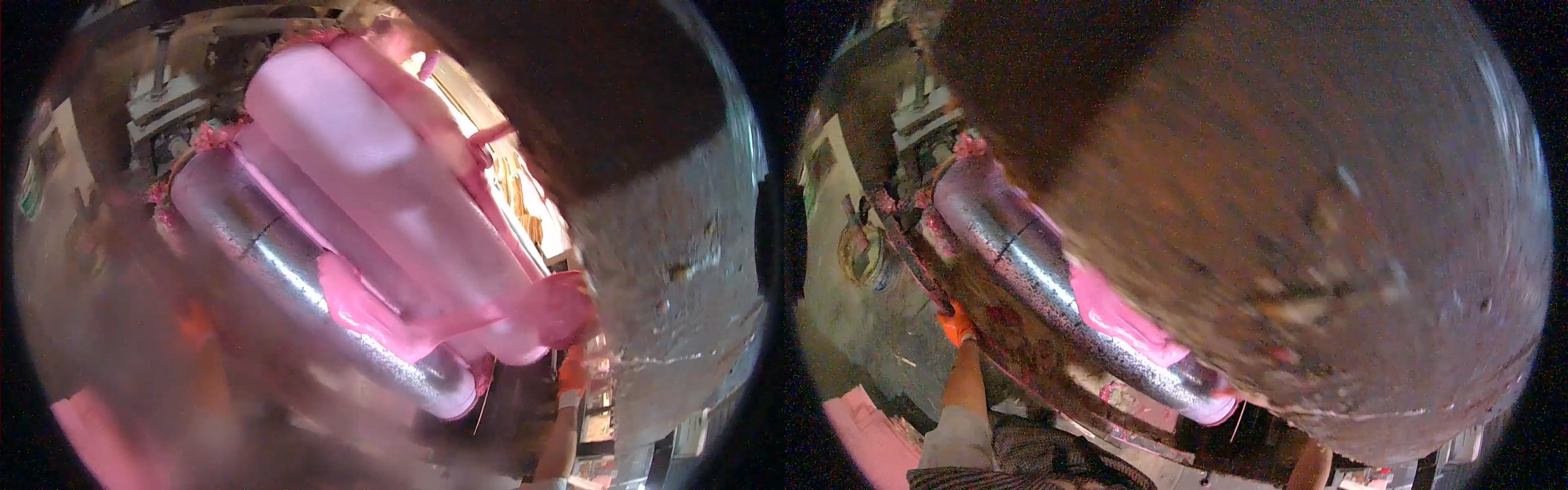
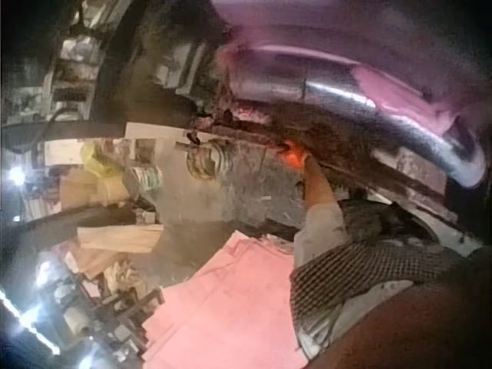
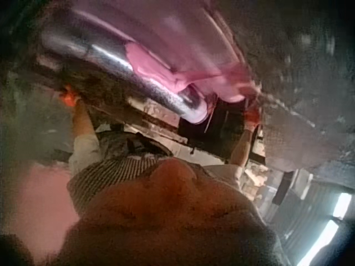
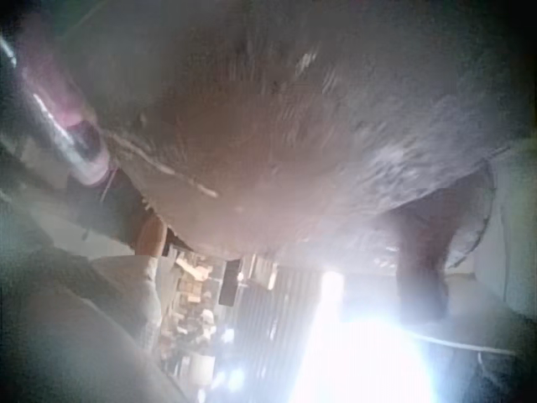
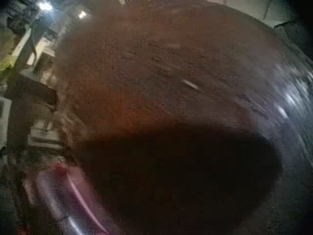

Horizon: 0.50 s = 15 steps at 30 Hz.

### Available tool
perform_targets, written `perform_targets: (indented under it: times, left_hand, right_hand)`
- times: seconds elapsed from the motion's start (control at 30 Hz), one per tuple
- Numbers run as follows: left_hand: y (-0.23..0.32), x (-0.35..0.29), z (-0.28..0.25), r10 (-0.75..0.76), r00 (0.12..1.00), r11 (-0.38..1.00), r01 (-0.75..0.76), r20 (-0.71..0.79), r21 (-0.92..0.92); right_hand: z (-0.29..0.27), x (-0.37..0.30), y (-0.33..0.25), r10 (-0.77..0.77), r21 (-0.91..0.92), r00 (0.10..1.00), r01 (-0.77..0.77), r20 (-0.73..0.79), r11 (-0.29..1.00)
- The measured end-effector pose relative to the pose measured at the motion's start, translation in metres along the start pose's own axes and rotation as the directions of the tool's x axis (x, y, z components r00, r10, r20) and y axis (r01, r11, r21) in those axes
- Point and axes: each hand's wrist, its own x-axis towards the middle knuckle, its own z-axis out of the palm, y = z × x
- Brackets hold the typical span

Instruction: Scrape pink material from industrial rollers and feed pink sheets into the machine.

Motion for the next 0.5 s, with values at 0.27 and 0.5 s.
perform_targets:
  times: [0.27,0.5]
  left_hand:
    - [-0.004,-0.010,0.002,0.165,0.985,0.967,-0.152,0.051,-0.205]
    - [0.021,-0.022,-0.022,0.020,0.985,0.928,0.046,0.172,-0.371]
  right_hand:
    - [0.035,0.186,-0.076,-0.148,0.269,0.950,0.072,0.274,0.960]
    - [0.003,0.271,-0.217,-0.420,0.419,0.887,0.313,0.193,0.852]
